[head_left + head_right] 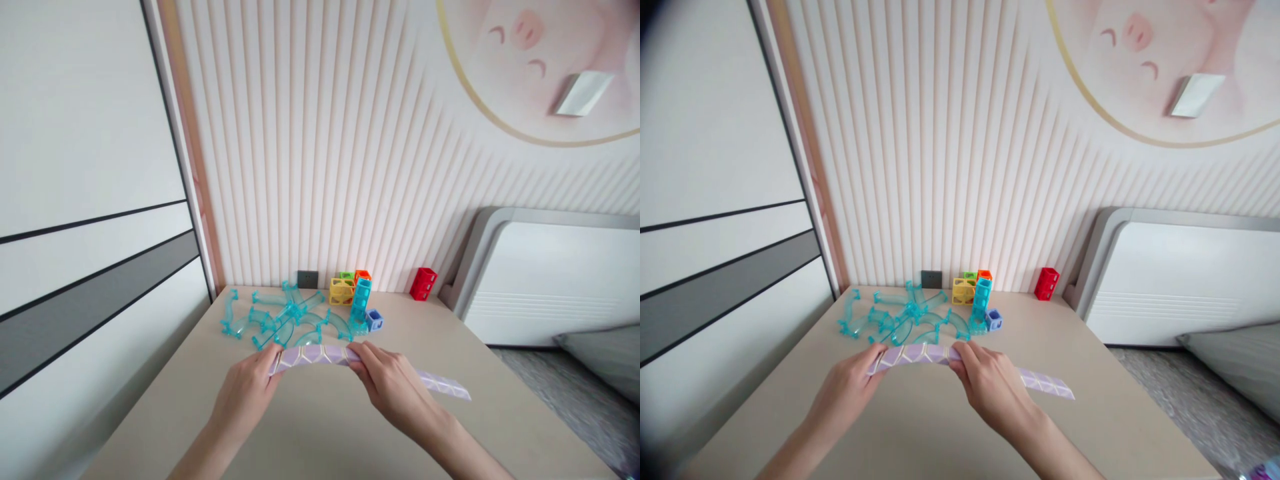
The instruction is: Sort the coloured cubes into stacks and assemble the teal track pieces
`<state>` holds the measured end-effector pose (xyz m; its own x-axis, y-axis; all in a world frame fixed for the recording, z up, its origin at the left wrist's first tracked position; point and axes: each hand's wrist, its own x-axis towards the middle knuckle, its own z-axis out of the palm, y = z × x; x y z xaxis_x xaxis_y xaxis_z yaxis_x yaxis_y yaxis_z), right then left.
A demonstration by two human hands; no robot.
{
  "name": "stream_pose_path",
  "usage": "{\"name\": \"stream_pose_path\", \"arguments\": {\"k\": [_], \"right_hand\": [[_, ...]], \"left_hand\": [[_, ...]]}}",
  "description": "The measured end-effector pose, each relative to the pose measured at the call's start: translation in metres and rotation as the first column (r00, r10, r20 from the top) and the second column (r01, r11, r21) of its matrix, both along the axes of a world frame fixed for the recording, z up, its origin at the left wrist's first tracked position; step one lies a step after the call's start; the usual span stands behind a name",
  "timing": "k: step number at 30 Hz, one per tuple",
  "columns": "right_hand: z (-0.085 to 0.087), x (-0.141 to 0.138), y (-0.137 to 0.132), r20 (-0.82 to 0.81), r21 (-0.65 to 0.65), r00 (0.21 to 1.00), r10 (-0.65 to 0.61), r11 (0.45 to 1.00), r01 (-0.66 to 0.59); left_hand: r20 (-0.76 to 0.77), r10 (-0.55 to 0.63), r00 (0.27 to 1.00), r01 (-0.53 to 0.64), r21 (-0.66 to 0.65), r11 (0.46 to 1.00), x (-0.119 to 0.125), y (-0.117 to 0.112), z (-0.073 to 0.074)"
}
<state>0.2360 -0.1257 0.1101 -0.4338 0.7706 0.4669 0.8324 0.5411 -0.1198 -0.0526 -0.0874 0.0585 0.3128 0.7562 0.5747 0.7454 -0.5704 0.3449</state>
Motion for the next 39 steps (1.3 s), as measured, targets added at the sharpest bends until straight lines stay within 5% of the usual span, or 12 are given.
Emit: {"name": "stream_pose_path", "arguments": {"k": [6, 10, 15, 20, 25, 29, 34, 36, 39], "right_hand": [[0.005, -0.026, 0.025, -0.083, 0.088, 0.992, -0.096, 0.991, 0.103], [0.003, -0.019, 0.064, -0.034, 0.185, 0.997, -0.064, 0.98, 0.069], [-0.02, -0.004, 0.108, 0.132, 0.21, 0.987, 0.092, 0.97, -0.119], [-0.038, -0.006, 0.11, 0.238, 0.159, 0.971, 0.031, 0.985, -0.07], [-0.016, -0.006, 0.095, 0.24, -0.087, 0.968, 0.072, 0.995, -0.052], [0.004, -0.001, 0.096, 0.058, -0.274, 0.983, 0.176, 0.949, -0.154], [0.014, 0.0, 0.103, -0.403, -0.506, 0.895, 0.19, 0.769, -0.391], [0.015, -0.003, 0.106, -0.559, -0.566, 0.821, 0.116, 0.671, -0.48], [0.016, -0.01, 0.113, -0.692, -0.601, 0.722, -0.004, 0.555, -0.574]], "left_hand": [[0.236, 0.072, 0.969, -0.057, -0.073, 0.996, 0.002, 0.012, 0.004], [-0.083, 0.176, 0.981, -0.176, 0.011, 0.984, -0.002, 0.044, 0.013], [-0.496, 0.064, 0.866, -0.039, 0.061, 0.997, -0.01, 0.09, 0.034], [-0.666, -0.025, 0.746, 0.029, -0.005, 1.0, -0.013, 0.113, 0.042], [-0.655, -0.117, 0.747, 0.161, 0.007, 0.987, -0.021, 0.122, 0.043], [-0.509, -0.172, 0.843, 0.299, 0.18, 0.937, -0.025, 0.124, 0.049], [-0.064, -0.216, 0.974, 0.225, 0.299, 0.927, -0.01, 0.115, 0.06], [0.17, -0.212, 0.962, 0.174, 0.215, 0.961, 0.004, 0.111, 0.061], [0.515, -0.108, 0.851, 0.083, 0.072, 0.994, 0.031, 0.113, 0.062]]}}
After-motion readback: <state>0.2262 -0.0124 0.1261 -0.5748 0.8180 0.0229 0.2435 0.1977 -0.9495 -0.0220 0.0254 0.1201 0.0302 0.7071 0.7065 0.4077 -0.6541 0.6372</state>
